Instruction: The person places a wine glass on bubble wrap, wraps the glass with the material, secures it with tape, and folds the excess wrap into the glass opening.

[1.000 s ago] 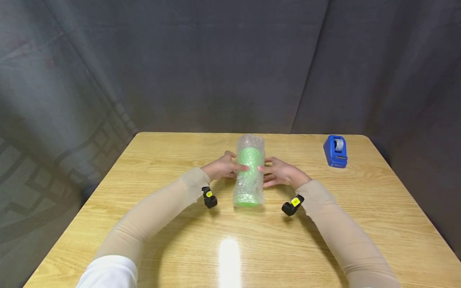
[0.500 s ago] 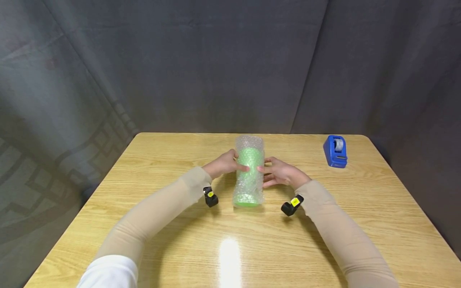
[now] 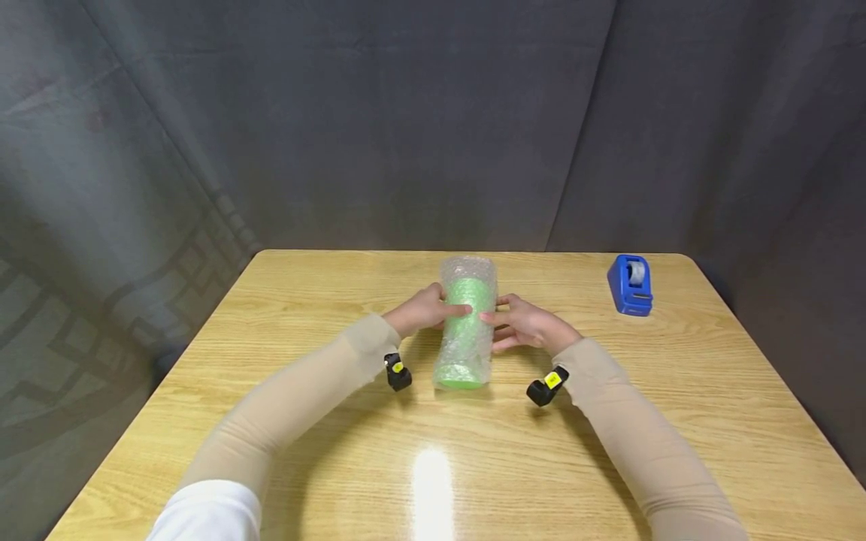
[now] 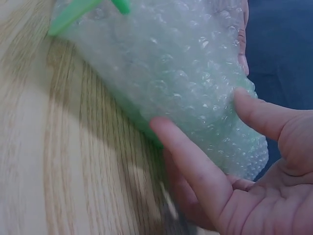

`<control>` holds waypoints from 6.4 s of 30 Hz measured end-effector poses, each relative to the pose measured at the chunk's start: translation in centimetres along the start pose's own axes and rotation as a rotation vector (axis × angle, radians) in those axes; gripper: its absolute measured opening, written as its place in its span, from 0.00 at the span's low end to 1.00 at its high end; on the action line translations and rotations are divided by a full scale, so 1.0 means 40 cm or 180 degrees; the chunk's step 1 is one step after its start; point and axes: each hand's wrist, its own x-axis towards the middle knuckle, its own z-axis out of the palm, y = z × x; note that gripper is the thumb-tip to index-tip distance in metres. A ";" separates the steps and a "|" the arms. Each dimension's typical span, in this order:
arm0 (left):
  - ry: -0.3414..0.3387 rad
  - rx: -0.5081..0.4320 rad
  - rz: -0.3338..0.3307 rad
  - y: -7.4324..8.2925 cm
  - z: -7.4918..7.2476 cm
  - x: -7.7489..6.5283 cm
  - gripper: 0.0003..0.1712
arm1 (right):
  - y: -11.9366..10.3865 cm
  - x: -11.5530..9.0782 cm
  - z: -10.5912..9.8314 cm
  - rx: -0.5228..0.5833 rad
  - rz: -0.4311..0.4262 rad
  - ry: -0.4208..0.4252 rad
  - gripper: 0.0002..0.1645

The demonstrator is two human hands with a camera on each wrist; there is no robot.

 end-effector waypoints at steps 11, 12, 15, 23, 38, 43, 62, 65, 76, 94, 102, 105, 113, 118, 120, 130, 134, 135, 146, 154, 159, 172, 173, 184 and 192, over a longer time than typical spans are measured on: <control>-0.0073 -0.0204 -0.0068 -0.001 -0.002 0.002 0.47 | -0.008 -0.004 0.016 -0.0065 -0.0161 0.0082 0.23; -0.0083 -0.0229 -0.0061 -0.001 -0.002 0.002 0.46 | -0.009 -0.004 0.016 -0.0076 -0.0175 0.0087 0.20; -0.0102 -0.0279 -0.0054 -0.002 -0.004 0.002 0.46 | -0.009 -0.006 0.012 -0.0103 -0.0222 0.0005 0.16; -0.0201 -0.0484 0.0116 -0.009 -0.006 0.007 0.41 | -0.010 -0.015 -0.008 0.0135 -0.0253 -0.0243 0.18; -0.0222 -0.0560 0.0108 -0.007 -0.002 0.009 0.39 | 0.005 0.000 -0.002 0.0034 -0.0176 0.0050 0.40; -0.0240 -0.0545 0.0071 -0.006 -0.003 0.008 0.40 | 0.007 -0.002 -0.001 0.0201 -0.0130 -0.0018 0.48; -0.0724 -0.0861 -0.0060 -0.026 -0.009 0.030 0.28 | 0.000 -0.012 -0.002 0.0127 -0.0239 0.0047 0.49; -0.0794 -0.0896 -0.0153 -0.028 -0.013 0.033 0.23 | -0.005 -0.011 0.001 0.0076 -0.0222 0.0092 0.50; -0.0604 -0.1228 -0.0349 -0.027 -0.018 0.034 0.40 | -0.020 -0.006 0.017 -0.0072 -0.0096 0.0194 0.52; -0.0342 -0.0574 -0.0027 -0.008 -0.010 0.017 0.27 | -0.028 -0.003 0.021 -0.0093 -0.0038 0.0231 0.51; -0.0431 -0.0321 -0.0009 -0.006 -0.008 0.012 0.46 | -0.030 -0.001 0.023 -0.0110 -0.0027 0.0239 0.52; -0.0440 -0.0272 0.0024 -0.005 -0.004 0.008 0.54 | -0.029 -0.002 0.024 -0.0119 -0.0064 0.0207 0.52; -0.0313 -0.0197 0.0139 0.000 0.009 -0.003 0.52 | -0.029 -0.002 0.024 -0.0139 -0.0085 0.0213 0.51; -0.0247 -0.0208 0.0146 -0.001 0.014 -0.003 0.51 | -0.029 0.002 0.023 -0.0146 -0.0088 0.0224 0.51; -0.0262 -0.0252 0.0150 -0.001 0.015 -0.003 0.51 | -0.030 0.002 0.020 -0.0128 -0.0082 0.0208 0.51; -0.0270 -0.0287 0.0105 -0.002 0.019 0.009 0.49 | -0.033 -0.002 0.010 -0.0132 -0.0149 0.0045 0.47; -0.0259 -0.0294 0.0090 -0.003 0.022 0.011 0.48 | -0.028 0.004 0.007 -0.0095 -0.0165 0.0081 0.48; -0.0261 -0.0305 0.0086 -0.003 0.022 0.011 0.48 | -0.028 0.005 0.008 -0.0087 -0.0170 0.0092 0.48; -0.0153 -0.0611 -0.0029 -0.013 0.021 0.010 0.55 | -0.028 0.017 0.017 -0.0126 -0.0097 0.0267 0.52; -0.0522 -0.0943 0.0270 -0.021 0.017 0.006 0.45 | -0.030 0.014 0.021 -0.0147 -0.0062 0.0311 0.52; -0.0573 -0.0983 0.0330 -0.026 0.019 0.011 0.46 | -0.032 0.015 0.020 -0.0170 -0.0072 0.0294 0.53; -0.0509 -0.0937 0.0306 -0.026 0.023 0.020 0.50 | -0.023 0.015 0.004 -0.0019 -0.0151 0.0128 0.45; -0.0498 -0.0926 0.0300 -0.025 0.022 0.020 0.49 | -0.021 0.014 0.001 0.0033 -0.0152 0.0096 0.44; -0.0482 -0.1016 0.0202 -0.019 0.026 0.012 0.49 | -0.011 0.016 -0.001 0.0200 -0.0163 0.0103 0.43; -0.0436 -0.0994 0.0144 -0.024 0.025 0.011 0.49 | -0.021 0.018 0.003 0.0006 -0.0170 0.0096 0.46</control>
